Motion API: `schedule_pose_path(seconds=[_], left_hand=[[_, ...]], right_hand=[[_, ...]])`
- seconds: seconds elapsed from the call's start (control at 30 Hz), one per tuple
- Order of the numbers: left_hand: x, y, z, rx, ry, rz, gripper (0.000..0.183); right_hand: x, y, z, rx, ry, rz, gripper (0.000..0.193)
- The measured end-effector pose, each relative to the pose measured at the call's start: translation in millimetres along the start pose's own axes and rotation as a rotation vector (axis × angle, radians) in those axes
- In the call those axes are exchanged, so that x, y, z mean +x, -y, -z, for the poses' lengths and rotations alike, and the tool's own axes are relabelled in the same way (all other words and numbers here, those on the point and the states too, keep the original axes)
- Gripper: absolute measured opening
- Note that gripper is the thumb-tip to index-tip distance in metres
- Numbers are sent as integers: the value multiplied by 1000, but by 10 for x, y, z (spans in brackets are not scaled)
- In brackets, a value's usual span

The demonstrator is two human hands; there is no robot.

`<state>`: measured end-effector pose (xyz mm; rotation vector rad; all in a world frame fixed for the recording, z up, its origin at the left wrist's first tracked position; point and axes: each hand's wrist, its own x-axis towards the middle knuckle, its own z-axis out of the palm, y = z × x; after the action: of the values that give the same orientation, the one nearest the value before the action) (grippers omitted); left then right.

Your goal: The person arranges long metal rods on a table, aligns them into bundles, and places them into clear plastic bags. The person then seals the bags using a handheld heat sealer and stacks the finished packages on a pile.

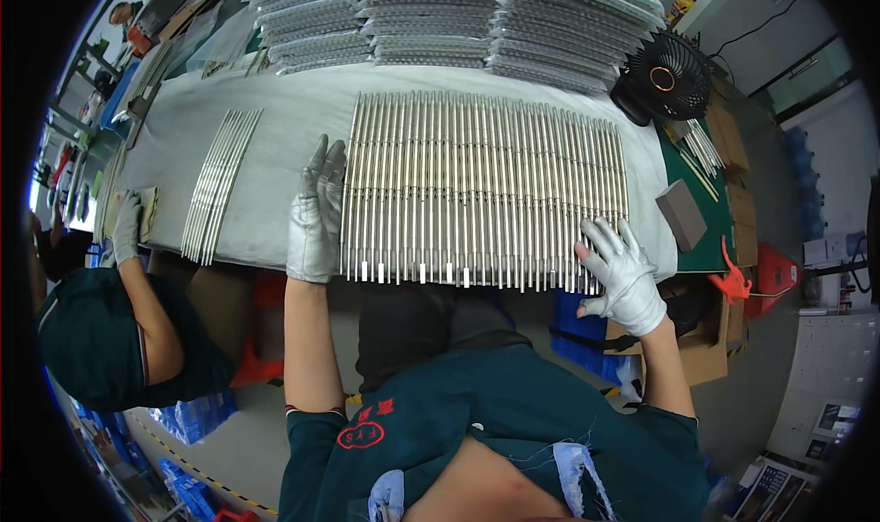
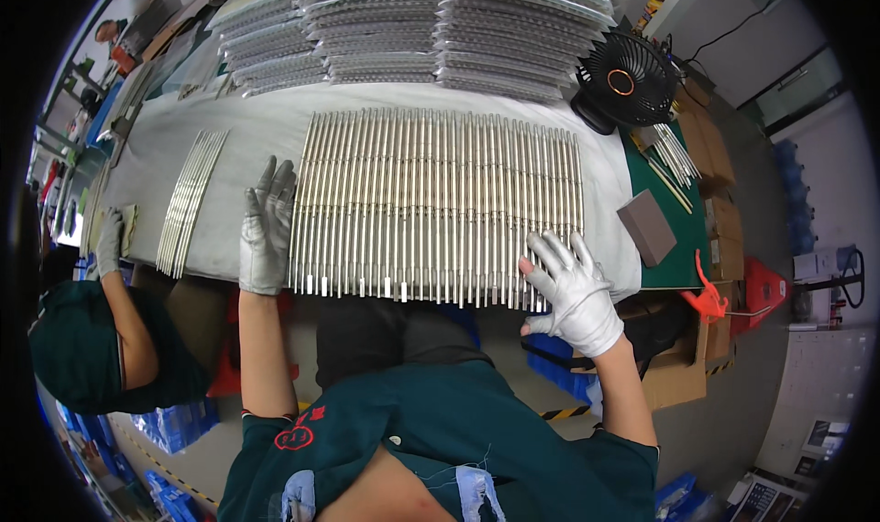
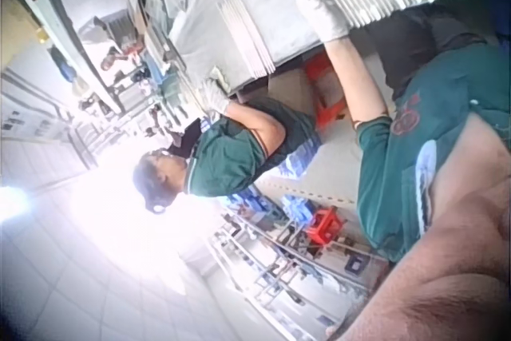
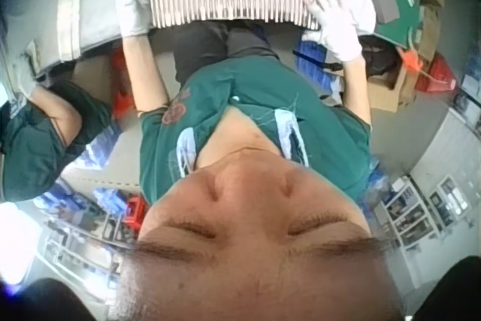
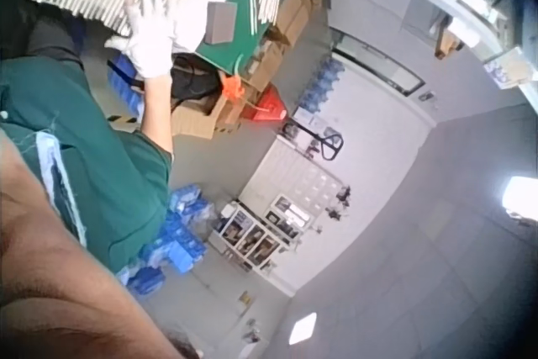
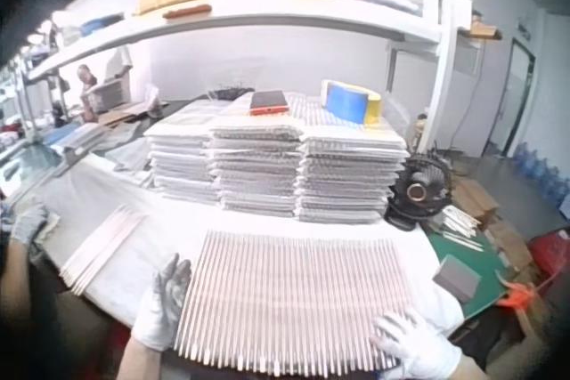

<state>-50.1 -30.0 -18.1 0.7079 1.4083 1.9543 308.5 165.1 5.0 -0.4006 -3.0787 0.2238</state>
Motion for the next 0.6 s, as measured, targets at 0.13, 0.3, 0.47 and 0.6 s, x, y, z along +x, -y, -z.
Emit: schedule_pose_path(seconds=[0.13,0.3,0.47,0.6], left_hand=[[-14,-5,-48,20,-8,-18,79],[-13,7,-65,30,-14,-33,76],[-42,15,-112,175,2,-68,70],[-40,-9,-89,281,-13,-41,67]], right_hand=[[113,128,80,25,29,-17,97],[117,57,-25,-77,-16,-1,96],[229,243,90,16,45,11,95],[273,256,49,-15,26,-13,89]])
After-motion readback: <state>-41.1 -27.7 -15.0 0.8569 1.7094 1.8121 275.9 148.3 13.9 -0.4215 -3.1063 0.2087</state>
